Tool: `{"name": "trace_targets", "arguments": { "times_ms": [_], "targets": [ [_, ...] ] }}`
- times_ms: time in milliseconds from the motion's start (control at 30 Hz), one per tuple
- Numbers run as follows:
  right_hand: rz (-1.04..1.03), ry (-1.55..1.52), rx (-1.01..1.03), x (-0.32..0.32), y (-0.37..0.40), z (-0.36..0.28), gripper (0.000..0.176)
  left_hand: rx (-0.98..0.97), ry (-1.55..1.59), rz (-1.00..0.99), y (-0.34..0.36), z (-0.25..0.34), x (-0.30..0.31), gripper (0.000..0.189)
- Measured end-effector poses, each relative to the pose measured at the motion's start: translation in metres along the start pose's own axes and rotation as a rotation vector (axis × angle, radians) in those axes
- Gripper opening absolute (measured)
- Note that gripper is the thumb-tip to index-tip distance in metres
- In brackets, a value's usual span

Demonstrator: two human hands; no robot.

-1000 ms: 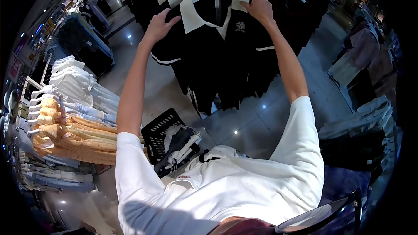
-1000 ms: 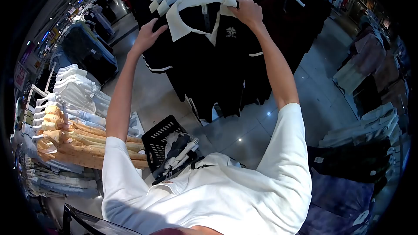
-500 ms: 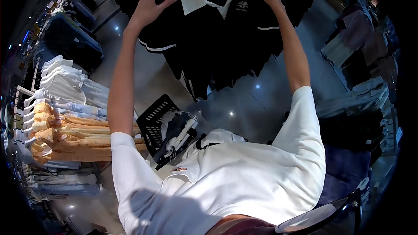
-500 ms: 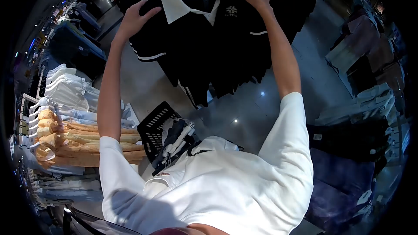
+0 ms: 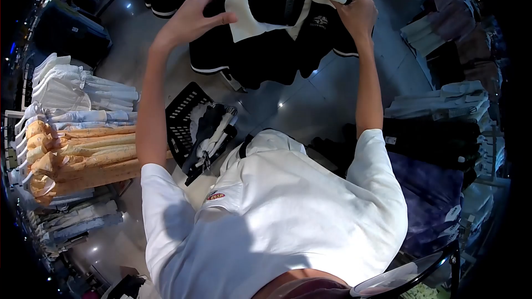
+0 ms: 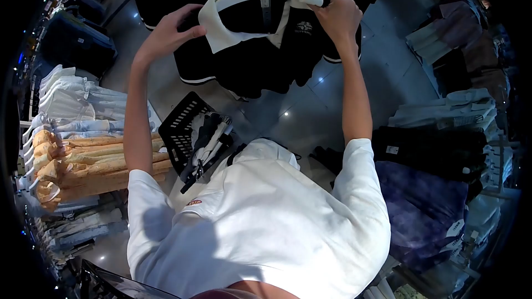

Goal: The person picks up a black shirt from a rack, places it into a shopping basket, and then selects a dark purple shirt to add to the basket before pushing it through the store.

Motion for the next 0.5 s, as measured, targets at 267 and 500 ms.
{"name": "trace_targets", "arguments": {
  "times_ms": [267, 500],
  "targets": [
    [-0.187, -0.095, -0.092, 0.008, 0.048, -0.016, 0.032, 0.259, 0.009, 0.14, 0.03, 0.025, -0.067, 0.041],
    [-0.762, -0.598, -0.165, 0.023, 0.085, -0.001, 0.043, 0.356, -0.093, 0.075, 0.062, 0.04, -0.069, 0.038]
  ]
}}
Point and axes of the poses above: each hand's wrist, its own y-axis away from the middle knuckle, its own x-axis out of the back of the hand, z = x × y, the point moved 2 cm from there along -y, towards the middle knuckle, and after that the axes turned 5 degrees about z, right-handed, at the moved point
